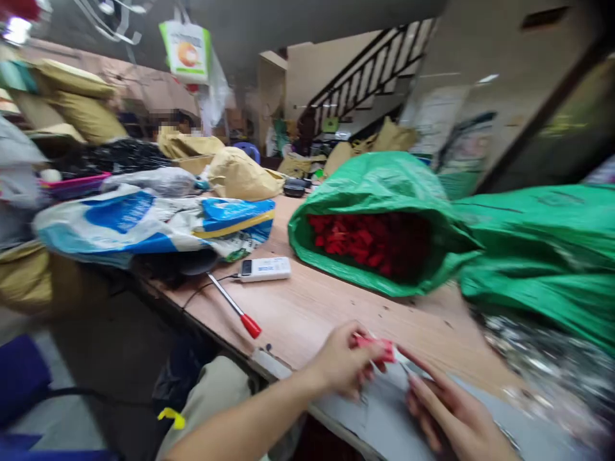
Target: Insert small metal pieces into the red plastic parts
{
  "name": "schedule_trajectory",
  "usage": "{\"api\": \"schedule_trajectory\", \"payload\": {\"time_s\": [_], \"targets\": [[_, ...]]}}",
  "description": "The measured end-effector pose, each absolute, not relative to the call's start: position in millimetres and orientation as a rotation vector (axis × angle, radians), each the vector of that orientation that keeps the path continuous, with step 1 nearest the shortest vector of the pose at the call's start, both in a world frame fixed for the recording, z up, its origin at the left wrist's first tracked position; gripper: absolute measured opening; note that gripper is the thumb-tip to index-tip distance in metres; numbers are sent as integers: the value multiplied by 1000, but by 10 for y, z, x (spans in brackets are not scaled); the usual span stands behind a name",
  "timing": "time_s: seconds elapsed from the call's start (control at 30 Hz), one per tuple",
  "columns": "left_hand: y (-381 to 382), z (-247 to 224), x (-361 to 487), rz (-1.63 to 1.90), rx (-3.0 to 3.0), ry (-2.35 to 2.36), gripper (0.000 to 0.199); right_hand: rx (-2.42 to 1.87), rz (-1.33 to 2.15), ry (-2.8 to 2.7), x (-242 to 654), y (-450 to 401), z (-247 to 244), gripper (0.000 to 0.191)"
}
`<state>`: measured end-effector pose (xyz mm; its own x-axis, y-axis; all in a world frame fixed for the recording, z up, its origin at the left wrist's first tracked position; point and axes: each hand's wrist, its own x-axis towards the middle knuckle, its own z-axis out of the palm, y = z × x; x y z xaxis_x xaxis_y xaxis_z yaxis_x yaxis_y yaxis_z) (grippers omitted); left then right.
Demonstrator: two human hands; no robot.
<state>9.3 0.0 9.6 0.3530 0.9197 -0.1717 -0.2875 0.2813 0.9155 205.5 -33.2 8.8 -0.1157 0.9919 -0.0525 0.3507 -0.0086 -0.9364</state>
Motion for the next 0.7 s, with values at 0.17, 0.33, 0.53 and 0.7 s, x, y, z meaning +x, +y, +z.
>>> {"api": "schedule_trajectory", "payload": {"time_s": [0.17, 0.33, 0.53, 0.7], "targets": [[-61, 207, 67, 746, 286, 463, 36, -1260, 1222, -1487, 1868, -462, 218, 69], [-130, 190, 58, 681, 323, 463, 45, -1234, 1168, -1528, 1757, -497, 322, 61], [-173, 142, 66, 798, 610, 545, 35, -1261, 1074, -1602, 1777, -499, 364, 51], [-186, 130, 79, 777, 614, 498, 35, -1252, 1047, -1535, 1792, -503, 328, 45]]}}
